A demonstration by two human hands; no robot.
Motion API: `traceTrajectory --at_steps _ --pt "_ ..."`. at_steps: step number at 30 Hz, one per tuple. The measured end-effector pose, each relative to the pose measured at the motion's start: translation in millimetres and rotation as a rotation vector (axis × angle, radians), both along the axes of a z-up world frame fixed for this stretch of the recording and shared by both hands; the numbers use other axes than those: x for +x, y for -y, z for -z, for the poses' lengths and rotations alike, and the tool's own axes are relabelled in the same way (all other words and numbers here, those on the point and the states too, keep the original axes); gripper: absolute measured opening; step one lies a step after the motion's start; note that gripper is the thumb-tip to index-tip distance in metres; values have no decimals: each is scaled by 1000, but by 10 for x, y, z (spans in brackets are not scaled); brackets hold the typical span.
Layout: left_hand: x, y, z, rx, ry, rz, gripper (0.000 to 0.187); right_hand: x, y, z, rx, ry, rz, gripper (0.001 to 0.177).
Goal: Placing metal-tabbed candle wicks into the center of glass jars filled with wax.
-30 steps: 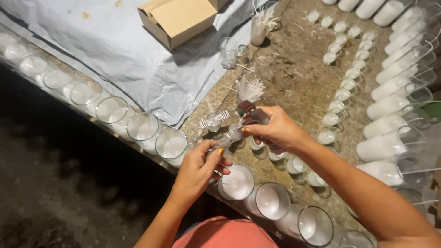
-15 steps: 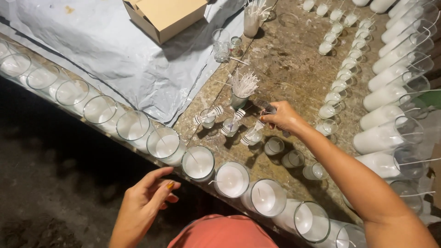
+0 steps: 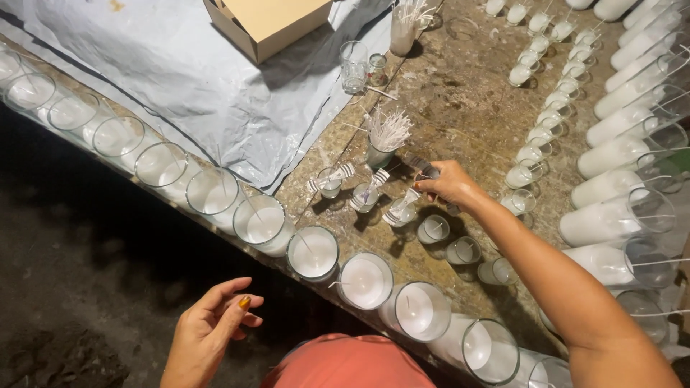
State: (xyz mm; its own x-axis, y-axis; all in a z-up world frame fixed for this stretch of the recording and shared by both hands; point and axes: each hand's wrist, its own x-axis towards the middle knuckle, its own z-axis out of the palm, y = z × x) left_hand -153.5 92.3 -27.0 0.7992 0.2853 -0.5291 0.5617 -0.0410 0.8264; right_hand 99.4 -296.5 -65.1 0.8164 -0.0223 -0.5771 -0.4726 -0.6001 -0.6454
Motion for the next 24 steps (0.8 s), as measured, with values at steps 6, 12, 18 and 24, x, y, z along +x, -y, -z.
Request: traceTrajectory --at_steps 6,12,18,24 --pt "-5 22 -1 14 -25 -1 36 44 55 92 5 -5 -2 24" --pt "-27 56 15 -12 -26 0 37 18 -7 68 27 -16 -18 35" --pt "-57 58 91 -17 -37 12 36 102 98 341 52 2 -51 23" --pt "-41 72 45 0 -34 29 38 88 155 337 3 62 -59 38"
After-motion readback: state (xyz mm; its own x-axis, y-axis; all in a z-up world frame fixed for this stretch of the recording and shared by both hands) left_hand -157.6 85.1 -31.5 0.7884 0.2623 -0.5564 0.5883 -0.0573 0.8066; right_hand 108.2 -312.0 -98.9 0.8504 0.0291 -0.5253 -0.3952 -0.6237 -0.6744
